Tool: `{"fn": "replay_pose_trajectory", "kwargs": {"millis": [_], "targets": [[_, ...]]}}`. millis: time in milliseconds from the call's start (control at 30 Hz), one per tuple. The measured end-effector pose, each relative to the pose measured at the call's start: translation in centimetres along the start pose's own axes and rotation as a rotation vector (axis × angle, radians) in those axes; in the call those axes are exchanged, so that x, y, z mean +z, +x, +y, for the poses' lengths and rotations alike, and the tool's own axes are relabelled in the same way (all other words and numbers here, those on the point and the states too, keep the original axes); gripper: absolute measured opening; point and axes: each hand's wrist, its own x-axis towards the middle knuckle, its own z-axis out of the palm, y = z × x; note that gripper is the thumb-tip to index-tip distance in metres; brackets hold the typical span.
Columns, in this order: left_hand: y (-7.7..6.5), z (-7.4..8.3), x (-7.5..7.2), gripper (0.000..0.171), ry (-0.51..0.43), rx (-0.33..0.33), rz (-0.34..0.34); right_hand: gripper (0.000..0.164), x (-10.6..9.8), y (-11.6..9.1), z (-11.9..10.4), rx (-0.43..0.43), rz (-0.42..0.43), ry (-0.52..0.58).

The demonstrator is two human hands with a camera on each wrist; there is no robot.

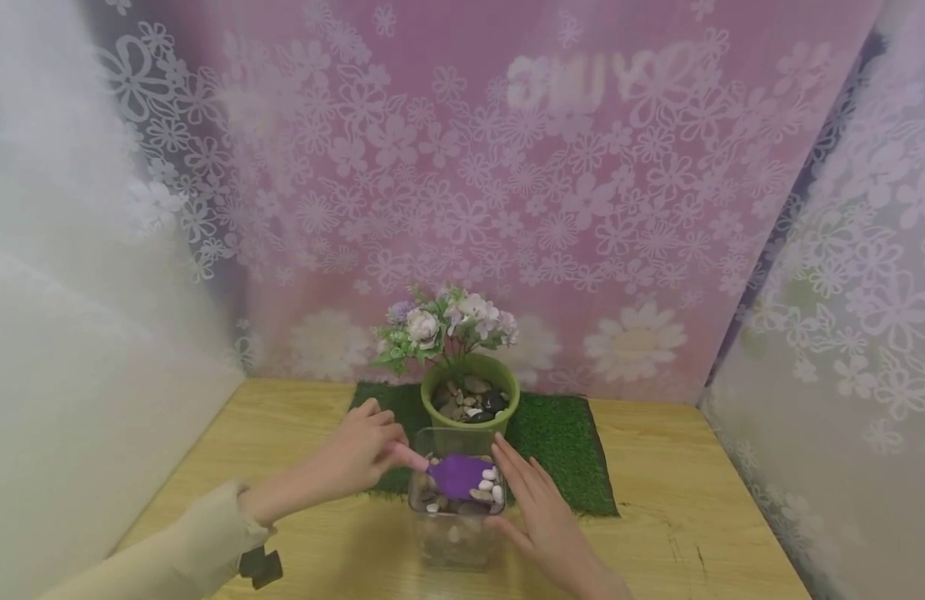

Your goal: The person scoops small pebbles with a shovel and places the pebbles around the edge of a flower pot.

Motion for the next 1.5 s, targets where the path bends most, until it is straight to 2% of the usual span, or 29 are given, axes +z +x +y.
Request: {"fn": "replay_pose_trajectory", "kwargs": {"millis": [333, 633, 867, 1033, 1200, 1300, 1500], "targets": [[-1.3, -1.6, -0.3, 0.008, -0.031, -0.052, 0.079, 0.086, -0.1, 0.1, 0.0, -0.012, -0.006, 0.007], [-2.2, -2.5, -0.5, 0.014, -0.064, -0.08, 0.142, 0.084, -0.4, 0.1, 0.0, -0.018, -0.003, -0.003], [-2.1, -2.6, -0.8, 0.015, -0.078, -0.106, 0.148, 0.084, -0.3, 0.0, 0.2, -0.019, -0.005, -0.009], [-1.5, -2.8, -0.9, 0.014, -0.091, -0.117, 0.167, 0.086, -0.2, 0.0, 0.2, -0.022, -0.008, -0.008], [-0.1, -3.2, -1.0, 0.014, -0.069, -0.134, 0.195, 0.087, -0.2, 0.0, 0.2, -0.022, -0.007, -0.009], [1.0, -3.4, -0.9, 0.012, -0.022, -0.136, 0.209, 0.085, -0.1, 0.0, 0.1, -0.021, -0.006, -0.006], [3.4, -3.7, -0.2, 0.014, 0.079, -0.166, 0.193, 0.083, 0.0, 0.0, 0.2, -0.025, -0.006, -0.007]]}}
